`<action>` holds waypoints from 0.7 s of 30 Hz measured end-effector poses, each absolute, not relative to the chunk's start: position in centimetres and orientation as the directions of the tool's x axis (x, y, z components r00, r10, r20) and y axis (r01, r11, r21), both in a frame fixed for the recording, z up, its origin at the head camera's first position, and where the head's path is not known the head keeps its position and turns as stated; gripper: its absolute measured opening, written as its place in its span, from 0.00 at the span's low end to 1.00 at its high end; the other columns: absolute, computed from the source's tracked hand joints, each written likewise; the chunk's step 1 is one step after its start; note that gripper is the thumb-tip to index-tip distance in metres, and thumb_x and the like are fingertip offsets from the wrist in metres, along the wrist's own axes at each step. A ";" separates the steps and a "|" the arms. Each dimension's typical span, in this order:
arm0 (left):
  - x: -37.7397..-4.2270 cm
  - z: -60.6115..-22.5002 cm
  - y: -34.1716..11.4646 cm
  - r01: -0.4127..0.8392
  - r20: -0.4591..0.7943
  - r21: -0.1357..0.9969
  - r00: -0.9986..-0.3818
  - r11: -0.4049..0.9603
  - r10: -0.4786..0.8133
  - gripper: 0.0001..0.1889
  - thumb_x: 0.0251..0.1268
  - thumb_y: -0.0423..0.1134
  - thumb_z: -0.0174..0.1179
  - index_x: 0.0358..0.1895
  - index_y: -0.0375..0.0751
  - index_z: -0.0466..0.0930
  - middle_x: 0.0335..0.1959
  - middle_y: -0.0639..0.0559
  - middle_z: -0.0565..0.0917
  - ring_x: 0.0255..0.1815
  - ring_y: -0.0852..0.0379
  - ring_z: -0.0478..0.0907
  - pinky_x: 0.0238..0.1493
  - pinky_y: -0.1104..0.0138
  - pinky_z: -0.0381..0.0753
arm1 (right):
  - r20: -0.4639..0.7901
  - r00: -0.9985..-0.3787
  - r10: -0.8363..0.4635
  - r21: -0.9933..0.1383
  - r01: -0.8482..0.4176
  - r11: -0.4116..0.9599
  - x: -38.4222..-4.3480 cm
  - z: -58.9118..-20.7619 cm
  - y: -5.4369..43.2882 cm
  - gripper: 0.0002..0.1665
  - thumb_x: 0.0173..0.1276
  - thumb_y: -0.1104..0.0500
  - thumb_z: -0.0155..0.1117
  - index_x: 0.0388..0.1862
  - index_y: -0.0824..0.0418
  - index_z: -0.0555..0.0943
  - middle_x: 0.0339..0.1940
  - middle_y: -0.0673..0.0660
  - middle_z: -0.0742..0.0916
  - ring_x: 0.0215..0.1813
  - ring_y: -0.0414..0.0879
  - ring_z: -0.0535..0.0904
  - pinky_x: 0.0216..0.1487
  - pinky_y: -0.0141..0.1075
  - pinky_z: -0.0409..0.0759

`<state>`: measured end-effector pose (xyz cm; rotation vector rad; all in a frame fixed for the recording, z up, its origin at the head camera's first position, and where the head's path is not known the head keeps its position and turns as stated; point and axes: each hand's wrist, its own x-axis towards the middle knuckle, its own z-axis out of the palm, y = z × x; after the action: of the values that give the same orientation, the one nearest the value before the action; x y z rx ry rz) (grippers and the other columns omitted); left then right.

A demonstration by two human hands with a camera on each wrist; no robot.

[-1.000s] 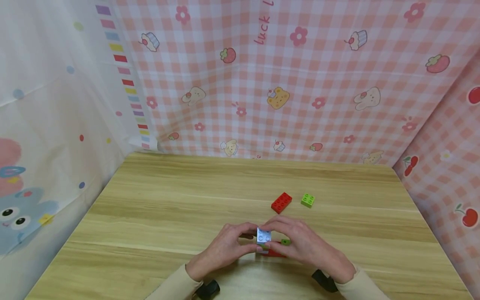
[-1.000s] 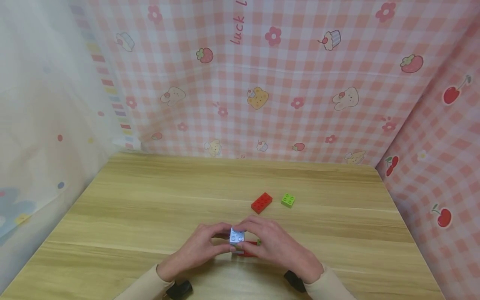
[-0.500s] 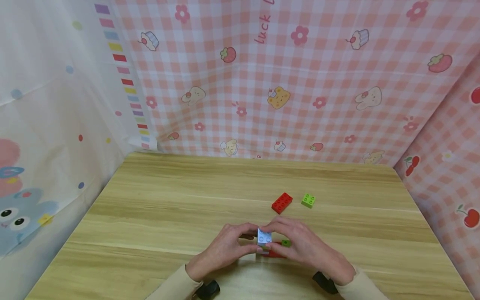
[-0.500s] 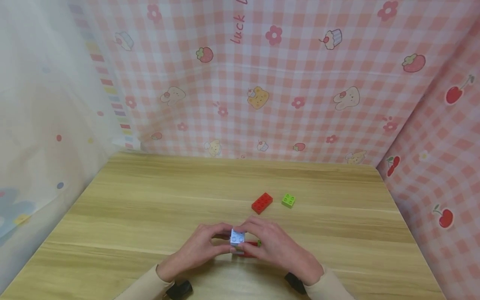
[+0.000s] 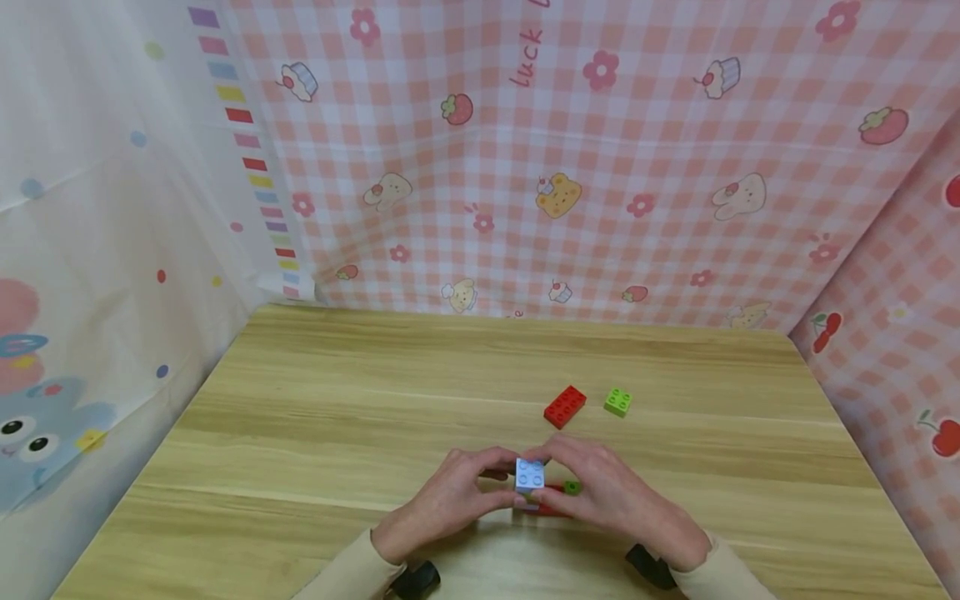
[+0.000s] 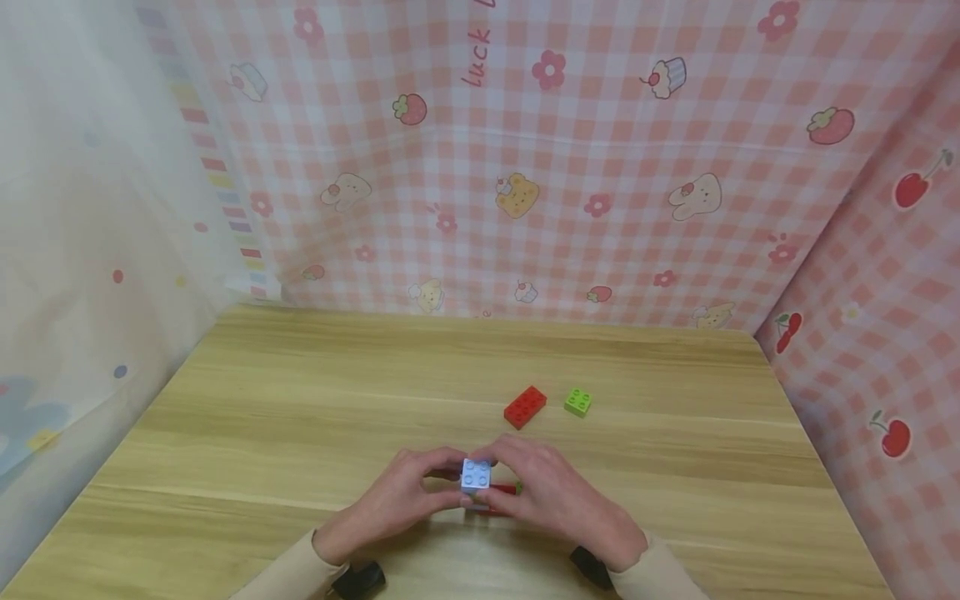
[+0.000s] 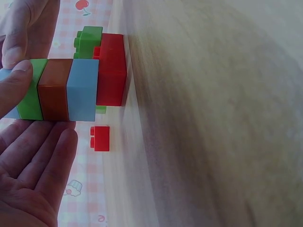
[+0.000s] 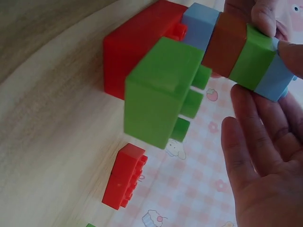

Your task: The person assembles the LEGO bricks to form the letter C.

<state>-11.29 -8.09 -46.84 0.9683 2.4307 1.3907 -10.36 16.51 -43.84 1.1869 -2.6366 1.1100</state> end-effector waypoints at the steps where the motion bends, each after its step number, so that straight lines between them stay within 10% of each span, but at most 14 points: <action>1: -11.3 -46.8 -8.1 0.449 0.159 0.820 -0.773 0.354 0.614 0.18 0.67 0.42 0.72 0.57 0.43 0.84 0.54 0.52 0.88 0.53 0.59 0.85 0.56 0.66 0.82 | 0.296 -0.718 -0.630 -0.597 -0.654 0.464 -10.3 -43.8 16.4 0.20 0.68 0.55 0.76 0.57 0.53 0.82 0.50 0.43 0.87 0.49 0.37 0.83 0.50 0.45 0.86; 21: -11.0 -46.6 -7.8 0.417 0.074 0.796 -0.786 0.438 0.613 0.28 0.67 0.55 0.70 0.64 0.44 0.80 0.57 0.54 0.86 0.55 0.58 0.83 0.57 0.64 0.82 | 0.262 -0.800 -0.541 -0.489 -0.593 0.640 -12.3 -42.6 19.6 0.24 0.71 0.53 0.73 0.63 0.57 0.83 0.60 0.52 0.87 0.61 0.50 0.83 0.60 0.51 0.83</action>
<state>-11.00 -7.77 -46.59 0.8986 2.4649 1.2681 -12.31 19.57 -42.64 0.9566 -2.7616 0.8741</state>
